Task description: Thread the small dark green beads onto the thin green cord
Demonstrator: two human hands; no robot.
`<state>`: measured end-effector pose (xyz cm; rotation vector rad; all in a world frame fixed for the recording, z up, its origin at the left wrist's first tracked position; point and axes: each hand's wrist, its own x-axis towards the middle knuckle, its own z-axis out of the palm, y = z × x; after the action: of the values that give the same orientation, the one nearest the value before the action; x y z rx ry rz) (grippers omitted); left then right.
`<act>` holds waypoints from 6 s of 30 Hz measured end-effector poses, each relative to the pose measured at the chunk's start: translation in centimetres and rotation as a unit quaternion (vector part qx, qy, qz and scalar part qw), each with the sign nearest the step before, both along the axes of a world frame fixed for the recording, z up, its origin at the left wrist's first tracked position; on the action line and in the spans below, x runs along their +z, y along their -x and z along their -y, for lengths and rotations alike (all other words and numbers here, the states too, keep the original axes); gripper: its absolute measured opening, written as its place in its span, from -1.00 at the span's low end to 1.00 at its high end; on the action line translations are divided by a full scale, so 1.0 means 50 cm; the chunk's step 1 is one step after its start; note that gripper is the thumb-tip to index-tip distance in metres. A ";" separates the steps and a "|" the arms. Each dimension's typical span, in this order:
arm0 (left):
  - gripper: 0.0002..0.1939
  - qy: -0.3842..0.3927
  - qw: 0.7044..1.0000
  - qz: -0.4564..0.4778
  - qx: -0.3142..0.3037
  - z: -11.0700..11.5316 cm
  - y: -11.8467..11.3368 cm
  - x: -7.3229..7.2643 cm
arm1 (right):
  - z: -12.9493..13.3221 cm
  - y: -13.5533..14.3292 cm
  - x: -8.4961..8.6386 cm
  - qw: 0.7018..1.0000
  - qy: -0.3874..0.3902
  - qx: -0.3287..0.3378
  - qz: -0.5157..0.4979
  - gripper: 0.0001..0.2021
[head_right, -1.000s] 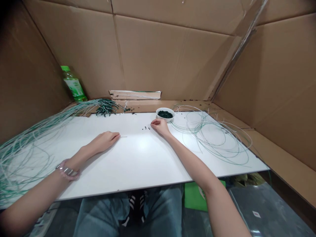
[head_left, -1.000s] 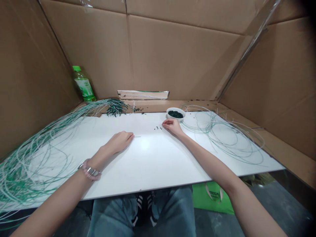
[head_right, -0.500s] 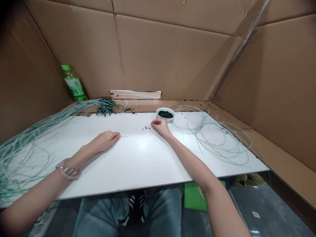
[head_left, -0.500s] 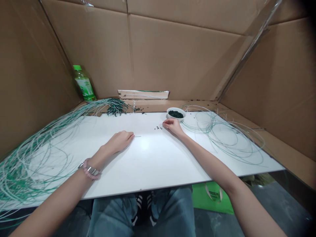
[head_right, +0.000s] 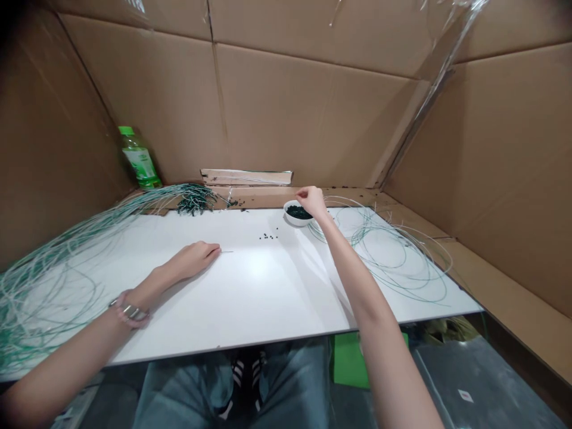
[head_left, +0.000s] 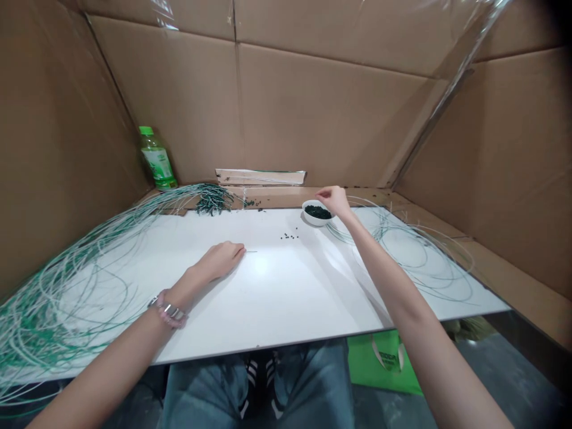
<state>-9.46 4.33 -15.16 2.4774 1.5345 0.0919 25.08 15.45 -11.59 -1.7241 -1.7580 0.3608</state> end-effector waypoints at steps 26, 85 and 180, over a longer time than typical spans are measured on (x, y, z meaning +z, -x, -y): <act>-0.57 -0.005 1.000 -0.002 -0.018 0.000 0.000 -0.001 | -0.042 0.000 -0.013 0.985 0.070 0.026 0.158 -0.73; -0.55 -0.006 1.000 -0.008 -0.021 0.000 -0.001 0.003 | -0.008 0.000 -0.015 0.995 0.035 -0.025 0.085 -0.73; -0.58 -0.024 0.999 -0.028 0.005 -0.001 0.002 -0.006 | 0.095 0.031 -0.110 0.978 0.122 0.150 -0.078 -0.78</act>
<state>-9.58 4.40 -15.45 2.5300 1.5852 0.0604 23.50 10.71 -17.08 -1.5389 -1.9218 0.8514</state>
